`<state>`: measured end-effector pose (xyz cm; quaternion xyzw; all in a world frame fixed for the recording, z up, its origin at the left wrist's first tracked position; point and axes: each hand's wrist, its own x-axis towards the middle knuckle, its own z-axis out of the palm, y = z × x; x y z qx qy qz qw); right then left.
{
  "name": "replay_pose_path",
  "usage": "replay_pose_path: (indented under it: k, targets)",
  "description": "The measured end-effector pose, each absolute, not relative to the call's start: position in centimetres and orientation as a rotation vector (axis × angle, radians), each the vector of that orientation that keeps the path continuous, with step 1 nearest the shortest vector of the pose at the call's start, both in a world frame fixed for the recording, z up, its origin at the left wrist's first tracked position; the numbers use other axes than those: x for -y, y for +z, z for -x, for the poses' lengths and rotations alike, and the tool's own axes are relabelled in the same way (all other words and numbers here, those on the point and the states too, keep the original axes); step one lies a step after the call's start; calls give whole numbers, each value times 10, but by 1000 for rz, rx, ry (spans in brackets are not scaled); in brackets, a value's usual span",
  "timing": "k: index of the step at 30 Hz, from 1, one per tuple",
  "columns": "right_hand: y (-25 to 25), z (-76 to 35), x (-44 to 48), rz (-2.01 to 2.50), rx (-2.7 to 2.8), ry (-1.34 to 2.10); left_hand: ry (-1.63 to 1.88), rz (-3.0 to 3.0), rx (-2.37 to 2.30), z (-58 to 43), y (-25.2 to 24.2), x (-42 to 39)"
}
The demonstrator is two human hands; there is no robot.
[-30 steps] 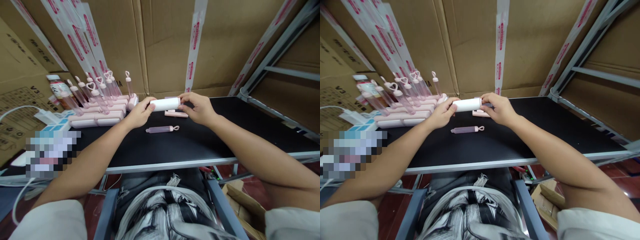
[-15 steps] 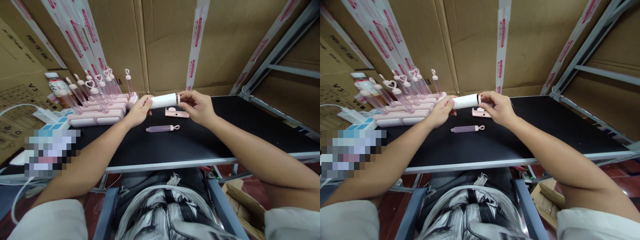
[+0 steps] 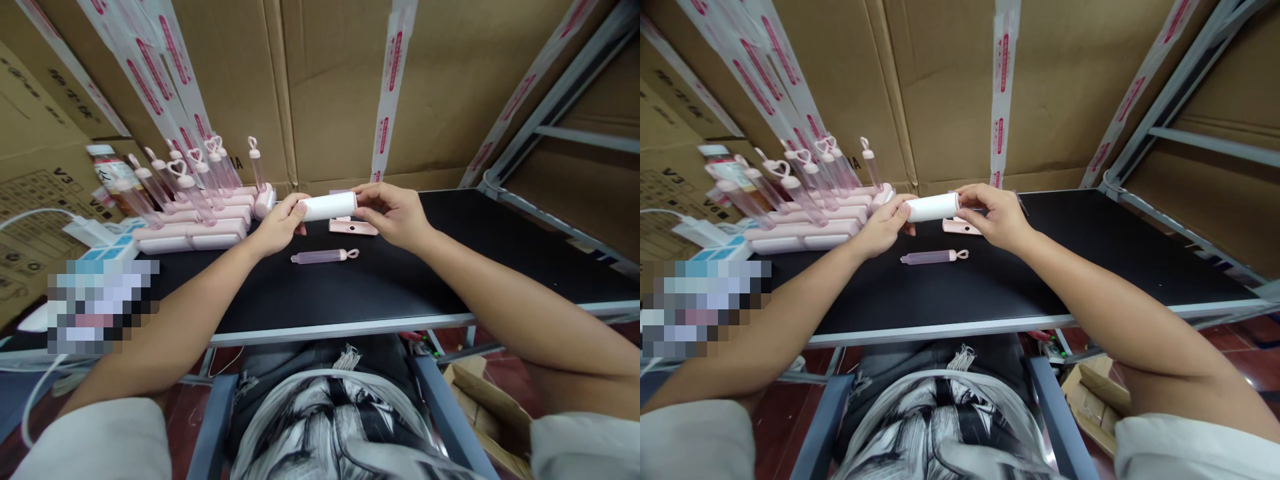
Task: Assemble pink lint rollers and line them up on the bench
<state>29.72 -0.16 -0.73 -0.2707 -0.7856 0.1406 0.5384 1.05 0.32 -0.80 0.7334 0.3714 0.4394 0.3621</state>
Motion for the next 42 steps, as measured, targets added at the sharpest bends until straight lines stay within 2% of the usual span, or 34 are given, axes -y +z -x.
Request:
replay_pose_path:
  k: [5,15,25,30,36,42]
  targets:
    - [-5,-299,0,549,1840,432,1144,-1706,-883,-15,-3,2]
    - [-8,-290,10,531,2030,323,1344,-1257,-916,-19,10,0]
    - [-16,-277,6,473,2372,-33,1247,-1220,-741,-28,17,20]
    - [-15,-296,-25,685,2341,-55,1293,-1332,-715,-28,18,19]
    - [-17,-305,-50,1131,2634,25,1316,-1466,-833,-28,10,13]
    - [-13,-300,-42,1119,2736,-9,1297,-1423,-919,-28,9,13]
